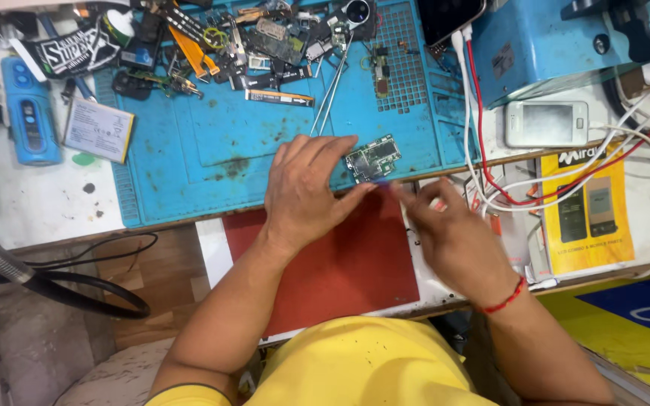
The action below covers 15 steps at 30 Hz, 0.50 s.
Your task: The person uses a purple brush to clean a small green circuit board on a blue workbench. They repeatedly brush the surface and edges of the board while holding it steady with their left hand. The workspace is cluttered with various electronic parts and tools.
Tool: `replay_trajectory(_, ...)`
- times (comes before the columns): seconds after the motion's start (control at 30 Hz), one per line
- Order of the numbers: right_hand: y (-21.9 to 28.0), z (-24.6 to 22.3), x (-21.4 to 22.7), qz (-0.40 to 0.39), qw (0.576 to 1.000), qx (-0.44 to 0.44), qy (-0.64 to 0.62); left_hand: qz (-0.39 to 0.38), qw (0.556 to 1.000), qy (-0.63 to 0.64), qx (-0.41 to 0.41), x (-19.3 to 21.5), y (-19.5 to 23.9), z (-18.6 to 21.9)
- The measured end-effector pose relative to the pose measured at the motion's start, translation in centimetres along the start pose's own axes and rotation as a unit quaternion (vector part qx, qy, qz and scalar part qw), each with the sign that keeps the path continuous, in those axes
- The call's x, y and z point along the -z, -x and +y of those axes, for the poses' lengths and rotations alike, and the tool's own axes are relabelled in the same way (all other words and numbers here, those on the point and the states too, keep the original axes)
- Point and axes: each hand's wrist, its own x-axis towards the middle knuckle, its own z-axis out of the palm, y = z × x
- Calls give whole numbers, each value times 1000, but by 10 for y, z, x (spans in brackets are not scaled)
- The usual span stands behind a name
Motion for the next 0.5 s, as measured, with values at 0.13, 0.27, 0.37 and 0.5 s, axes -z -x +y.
replay_trajectory(0.13, 0, 4, 5, 41, 998, -18, 43, 2, 1000, 13, -5, -3, 4, -1)
replay_trajectory(0.27, -5, 2, 3, 31, 997, -11, 65, 12, 1000, -2, -10, 0, -2, -2)
replay_trajectory(0.37, 4, 8, 3, 55, 997, -13, 59, 2, 1000, 3, -5, -1, 4, -2)
replay_trajectory(0.5, 5, 8, 6, 39, 994, -30, 101, -5, 1000, 0, 6, -1, 1, 1)
